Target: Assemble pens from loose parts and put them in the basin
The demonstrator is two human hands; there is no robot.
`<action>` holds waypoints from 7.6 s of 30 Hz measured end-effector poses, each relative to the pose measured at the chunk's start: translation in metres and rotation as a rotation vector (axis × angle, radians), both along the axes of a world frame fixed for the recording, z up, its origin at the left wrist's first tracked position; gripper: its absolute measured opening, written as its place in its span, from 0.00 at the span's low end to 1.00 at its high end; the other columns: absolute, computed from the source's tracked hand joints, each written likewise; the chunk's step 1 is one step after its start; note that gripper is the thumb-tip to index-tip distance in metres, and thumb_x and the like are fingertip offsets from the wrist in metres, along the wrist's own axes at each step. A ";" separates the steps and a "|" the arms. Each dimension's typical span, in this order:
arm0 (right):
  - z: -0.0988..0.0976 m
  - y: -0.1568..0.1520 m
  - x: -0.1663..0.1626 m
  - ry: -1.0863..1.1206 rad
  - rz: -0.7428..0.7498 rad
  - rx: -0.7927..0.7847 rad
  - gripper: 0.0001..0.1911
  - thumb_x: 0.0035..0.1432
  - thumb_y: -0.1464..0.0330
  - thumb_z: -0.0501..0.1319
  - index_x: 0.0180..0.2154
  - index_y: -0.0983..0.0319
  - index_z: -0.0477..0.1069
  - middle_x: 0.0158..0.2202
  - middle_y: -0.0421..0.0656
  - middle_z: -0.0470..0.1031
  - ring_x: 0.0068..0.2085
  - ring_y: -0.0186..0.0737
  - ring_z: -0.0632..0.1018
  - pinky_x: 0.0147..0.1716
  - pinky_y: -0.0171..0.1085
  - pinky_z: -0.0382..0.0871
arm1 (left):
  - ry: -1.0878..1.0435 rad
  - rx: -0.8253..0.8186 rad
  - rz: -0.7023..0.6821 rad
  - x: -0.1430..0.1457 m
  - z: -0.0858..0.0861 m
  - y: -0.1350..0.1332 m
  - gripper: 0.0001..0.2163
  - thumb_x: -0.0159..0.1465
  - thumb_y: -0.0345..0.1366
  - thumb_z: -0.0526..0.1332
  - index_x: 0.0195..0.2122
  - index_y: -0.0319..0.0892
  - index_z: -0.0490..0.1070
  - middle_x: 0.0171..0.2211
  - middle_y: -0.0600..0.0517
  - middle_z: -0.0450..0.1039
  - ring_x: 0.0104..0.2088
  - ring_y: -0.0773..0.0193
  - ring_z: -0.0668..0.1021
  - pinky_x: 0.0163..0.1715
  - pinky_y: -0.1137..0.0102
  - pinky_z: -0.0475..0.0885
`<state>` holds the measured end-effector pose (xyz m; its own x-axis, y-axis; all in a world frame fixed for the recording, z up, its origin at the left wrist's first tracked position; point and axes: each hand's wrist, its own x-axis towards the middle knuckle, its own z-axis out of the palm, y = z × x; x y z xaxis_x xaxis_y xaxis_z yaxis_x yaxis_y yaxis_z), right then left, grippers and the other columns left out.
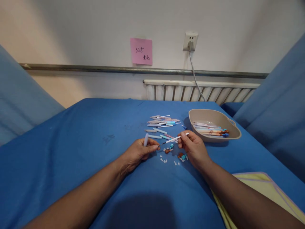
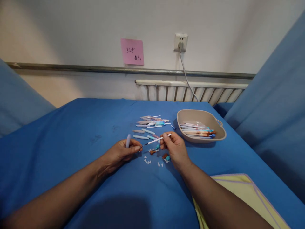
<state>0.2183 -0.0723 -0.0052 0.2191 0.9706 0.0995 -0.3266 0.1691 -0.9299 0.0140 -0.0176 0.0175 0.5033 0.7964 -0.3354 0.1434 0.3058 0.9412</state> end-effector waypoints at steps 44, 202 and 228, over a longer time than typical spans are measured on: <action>-0.007 -0.004 -0.012 -0.010 0.276 -0.192 0.16 0.46 0.58 0.68 0.31 0.63 0.72 0.26 0.42 0.77 0.22 0.30 0.72 0.23 0.30 0.64 | 0.188 0.606 0.159 0.005 -0.003 -0.012 0.11 0.54 0.39 0.64 0.35 0.40 0.73 0.33 0.51 0.76 0.33 0.63 0.76 0.35 0.70 0.70; -0.028 0.027 0.014 -1.346 -0.098 0.093 0.08 0.59 0.68 0.55 0.39 0.60 0.70 0.39 0.45 0.73 0.43 0.42 0.72 0.44 0.40 0.62 | -0.327 -0.161 0.164 0.001 -0.015 0.012 0.08 0.61 0.31 0.60 0.41 0.35 0.71 0.34 0.46 0.76 0.26 0.69 0.76 0.26 0.76 0.72; -0.006 0.039 -0.016 -1.316 -0.012 -0.007 0.14 0.57 0.71 0.54 0.46 0.64 0.68 0.37 0.48 0.74 0.39 0.43 0.74 0.40 0.40 0.64 | -0.325 -0.124 0.152 0.000 -0.017 0.013 0.07 0.60 0.32 0.61 0.39 0.36 0.71 0.32 0.48 0.75 0.25 0.70 0.75 0.27 0.76 0.71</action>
